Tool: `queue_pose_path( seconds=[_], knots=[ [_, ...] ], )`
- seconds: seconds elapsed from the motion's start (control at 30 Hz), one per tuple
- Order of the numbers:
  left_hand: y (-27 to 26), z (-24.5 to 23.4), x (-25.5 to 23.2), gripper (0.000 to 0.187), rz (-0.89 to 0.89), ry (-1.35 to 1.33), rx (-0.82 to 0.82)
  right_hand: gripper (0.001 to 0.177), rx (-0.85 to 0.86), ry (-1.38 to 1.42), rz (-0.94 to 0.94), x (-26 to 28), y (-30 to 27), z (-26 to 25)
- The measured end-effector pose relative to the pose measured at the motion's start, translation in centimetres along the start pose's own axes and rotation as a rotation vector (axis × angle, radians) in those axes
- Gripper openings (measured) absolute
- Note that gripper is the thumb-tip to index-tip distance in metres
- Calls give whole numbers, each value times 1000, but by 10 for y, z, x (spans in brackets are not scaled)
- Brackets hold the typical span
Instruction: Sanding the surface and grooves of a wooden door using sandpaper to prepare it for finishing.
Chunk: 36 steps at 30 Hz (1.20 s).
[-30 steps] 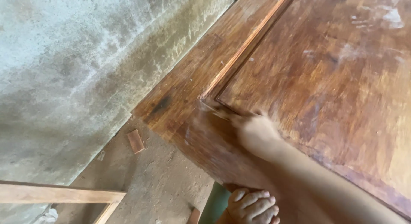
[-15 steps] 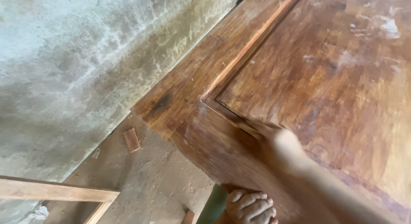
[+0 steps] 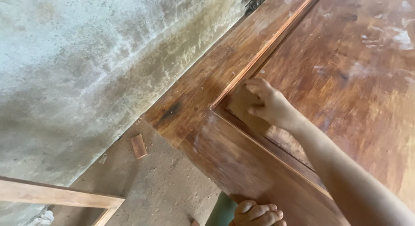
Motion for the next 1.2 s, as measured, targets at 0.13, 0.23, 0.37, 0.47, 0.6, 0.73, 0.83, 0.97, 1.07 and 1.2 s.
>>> queue_pose_path(
  seconds=[0.13, 0.23, 0.37, 0.47, 0.6, 0.73, 0.83, 0.97, 1.07, 1.2],
  knots=[
    [1, 1, 2, 24, 15, -18, 31, 79, 205, -424, 64, -11, -25, 21],
    [-3, 0, -3, 23, 101, 60, 2, 73, 218, -769, 197, -49, -22, 42],
    [-15, 5, -6, 23, 93, 19, 90, 59, 34, -1233, -257, -30, -29, 63],
    [-8, 3, -4, 22, 71, -26, 142, 42, 8, -852, 3, -13, -47, 39],
    [-2, 1, -3, 21, 70, -75, 160, 48, 86, -873, 62, -31, -67, 24],
    [-10, 4, -3, 21, 71, -44, 137, 52, 78, -940, -179, -54, -85, 26],
    [-15, 7, -6, 21, 94, -2, 111, 61, 131, -949, -122, -56, -67, 39],
    [-11, 4, -4, 12, 112, 28, 47, 68, 117, -907, -257, -13, -21, 64],
    [-8, 1, -3, 10, 112, 35, 27, 65, 147, -918, -231, 22, -4, 68],
    [4, -7, -3, 8, 108, -3, 2, 71, 161, -843, -215, 9, -1, 73]
  ],
)
Point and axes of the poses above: each hand's wrist, its own y-axis towards the middle knuckle, its own z-axis out of the palm, x = y × z, the point moved 10 cm from there along y, towards the middle knuckle, and after that the axes turned 1 degree about -x, right-handed, at the moved point
